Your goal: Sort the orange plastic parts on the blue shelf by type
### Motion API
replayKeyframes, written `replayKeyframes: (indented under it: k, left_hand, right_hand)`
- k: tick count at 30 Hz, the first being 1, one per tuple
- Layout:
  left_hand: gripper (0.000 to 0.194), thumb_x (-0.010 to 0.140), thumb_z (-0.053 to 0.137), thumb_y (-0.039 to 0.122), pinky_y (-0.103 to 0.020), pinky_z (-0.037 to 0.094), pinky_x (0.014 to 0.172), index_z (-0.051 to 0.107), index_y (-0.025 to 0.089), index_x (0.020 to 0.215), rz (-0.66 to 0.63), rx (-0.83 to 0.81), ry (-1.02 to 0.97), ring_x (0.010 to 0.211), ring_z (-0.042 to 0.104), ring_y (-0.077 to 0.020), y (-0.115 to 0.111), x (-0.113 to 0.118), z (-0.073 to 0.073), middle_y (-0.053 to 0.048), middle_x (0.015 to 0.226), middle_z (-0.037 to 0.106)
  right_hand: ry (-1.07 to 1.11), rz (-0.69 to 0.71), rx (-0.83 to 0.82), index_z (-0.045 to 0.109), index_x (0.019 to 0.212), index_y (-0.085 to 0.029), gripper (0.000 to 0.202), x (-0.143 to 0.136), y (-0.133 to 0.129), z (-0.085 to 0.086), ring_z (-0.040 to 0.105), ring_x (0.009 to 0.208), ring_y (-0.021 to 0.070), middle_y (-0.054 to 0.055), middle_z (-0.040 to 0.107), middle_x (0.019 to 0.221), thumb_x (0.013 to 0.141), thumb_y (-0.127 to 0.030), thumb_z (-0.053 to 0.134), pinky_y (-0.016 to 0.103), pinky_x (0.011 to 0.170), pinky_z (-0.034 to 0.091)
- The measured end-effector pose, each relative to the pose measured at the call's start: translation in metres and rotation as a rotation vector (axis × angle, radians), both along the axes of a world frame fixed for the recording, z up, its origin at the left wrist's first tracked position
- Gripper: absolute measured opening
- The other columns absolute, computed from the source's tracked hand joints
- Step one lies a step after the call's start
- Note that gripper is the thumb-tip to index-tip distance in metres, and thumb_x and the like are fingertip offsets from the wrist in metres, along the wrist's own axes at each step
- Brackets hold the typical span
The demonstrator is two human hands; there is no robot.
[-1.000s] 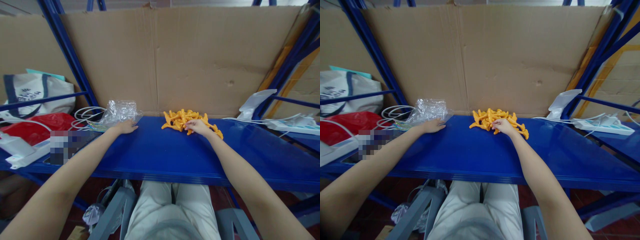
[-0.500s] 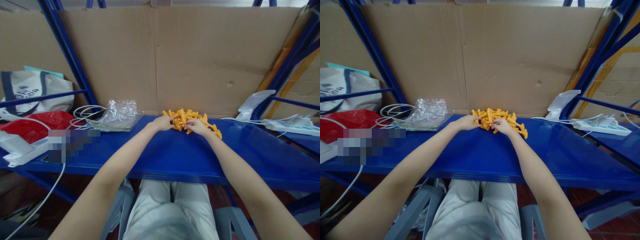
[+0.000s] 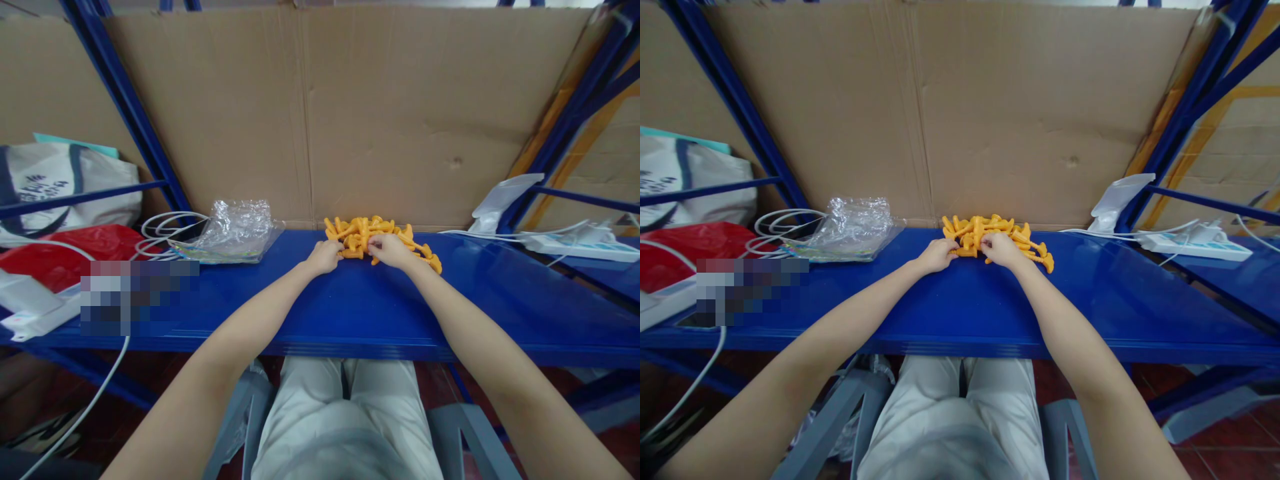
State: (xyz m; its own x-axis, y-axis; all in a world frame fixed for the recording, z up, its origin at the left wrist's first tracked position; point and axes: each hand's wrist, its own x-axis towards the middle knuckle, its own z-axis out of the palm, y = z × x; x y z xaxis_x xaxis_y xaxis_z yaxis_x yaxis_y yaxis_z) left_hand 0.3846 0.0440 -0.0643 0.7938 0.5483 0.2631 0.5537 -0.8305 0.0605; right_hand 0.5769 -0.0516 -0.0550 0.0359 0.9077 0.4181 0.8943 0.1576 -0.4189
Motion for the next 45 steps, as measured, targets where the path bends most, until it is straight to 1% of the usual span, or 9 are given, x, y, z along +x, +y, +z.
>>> replayKeyframes:
  k: [7, 13, 18, 22, 25, 31, 36, 39, 45]
  left_hand:
    - [0.017, 0.090, 0.060, 0.019, -0.039, 0.050, 0.099, 0.073, 0.018, 0.100, -0.130, 0.072, -0.063, 0.113, 0.068, -0.0254, -0.004, -0.005, 0.009, -0.010, 0.111, 0.076]
    - [0.019, 0.092, 0.056, 0.015, -0.052, 0.034, 0.110, 0.073, 0.017, 0.101, -0.117, 0.185, -0.041, 0.116, 0.064, -0.0276, -0.020, -0.013, 0.026, -0.012, 0.112, 0.074]
    - [0.021, 0.092, 0.053, 0.010, -0.045, 0.042, 0.097, 0.072, 0.014, 0.101, -0.147, 0.328, -0.010, 0.113, 0.063, -0.0285, -0.029, -0.015, 0.035, -0.013, 0.107, 0.072]
    - [0.024, 0.092, 0.050, 0.007, -0.041, 0.045, 0.093, 0.072, 0.013, 0.100, -0.168, 0.389, 0.002, 0.111, 0.062, -0.0276, -0.031, -0.013, 0.035, -0.014, 0.105, 0.070]
    - [0.023, 0.091, 0.052, 0.007, -0.041, 0.048, 0.094, 0.072, 0.012, 0.102, -0.174, 0.398, -0.007, 0.113, 0.062, -0.0280, -0.031, -0.011, 0.032, -0.015, 0.108, 0.069]
    - [0.033, 0.087, 0.054, 0.005, -0.048, 0.043, 0.111, 0.070, 0.014, 0.113, -0.244, 0.363, -0.135, 0.135, 0.052, -0.0290, -0.027, -0.009, 0.024, -0.016, 0.142, 0.059]
    - [0.053, 0.089, 0.064, 0.026, -0.056, 0.037, 0.118, 0.052, 0.023, 0.141, -0.269, 0.230, -0.507, 0.148, 0.039, -0.0319, -0.017, -0.002, 0.013, -0.014, 0.162, 0.039]
    - [0.074, 0.088, 0.068, 0.042, -0.052, 0.044, 0.112, 0.037, 0.019, 0.151, -0.239, 0.044, -0.702, 0.140, 0.050, -0.0322, -0.011, 0.007, 0.003, -0.020, 0.158, 0.043]
    - [0.041, 0.091, 0.064, 0.042, -0.044, 0.054, 0.100, 0.066, 0.015, 0.122, -0.287, -0.218, -0.641, 0.112, 0.070, -0.0284, -0.005, 0.010, -0.009, -0.015, 0.123, 0.073]
  right_hand:
    - [0.007, -0.108, 0.135, 0.059, 0.068, -0.021, 0.024, -0.007, -0.008, 0.013, 0.059, 0.067, 0.0182, 0.004, 0.065, 0.069, 0.090, -0.025, 0.050, 0.029, 0.070, 0.044]
    - [0.011, -0.048, 0.160, 0.065, 0.075, -0.020, 0.025, -0.011, -0.007, 0.010, 0.060, 0.070, 0.0195, 0.006, 0.068, 0.074, 0.092, -0.031, 0.050, 0.032, 0.072, 0.045]
    - [0.033, 0.056, 0.191, 0.070, 0.086, -0.017, 0.021, -0.014, -0.003, 0.004, 0.060, 0.066, 0.0173, 0.005, 0.068, 0.075, 0.091, -0.029, 0.054, 0.030, 0.067, 0.045]
    - [-0.040, 0.109, 0.137, 0.072, 0.105, -0.017, 0.023, -0.023, -0.004, 0.003, 0.060, 0.065, 0.0152, 0.002, 0.068, 0.075, 0.089, -0.032, 0.065, 0.027, 0.065, 0.043]
    - [-0.179, 0.028, 0.056, 0.072, 0.110, -0.021, 0.028, -0.035, -0.009, 0.005, 0.063, 0.069, 0.0181, 0.002, 0.069, 0.077, 0.086, -0.034, 0.071, 0.028, 0.065, 0.043]
    - [-0.258, -0.109, 0.032, 0.073, 0.104, -0.021, 0.020, -0.049, -0.015, 0.007, 0.068, 0.081, 0.0247, 0.007, 0.071, 0.083, 0.086, -0.027, 0.066, 0.034, 0.073, 0.047]
    - [-0.020, -0.056, 0.126, 0.069, 0.093, -0.018, 0.018, -0.037, -0.006, 0.000, 0.064, 0.070, 0.0209, 0.004, 0.068, 0.074, 0.078, -0.027, 0.066, 0.033, 0.069, 0.048]
    - [0.232, 0.036, 0.191, 0.064, 0.083, -0.019, 0.012, -0.029, 0.001, -0.002, 0.060, 0.065, 0.0176, 0.001, 0.064, 0.069, 0.075, -0.028, 0.065, 0.031, 0.066, 0.049]
    - [0.674, 0.213, 0.187, 0.062, 0.080, -0.019, 0.028, -0.026, 0.000, 0.005, 0.053, 0.058, 0.0117, 0.001, 0.062, 0.069, 0.073, -0.044, 0.073, 0.026, 0.056, 0.046]
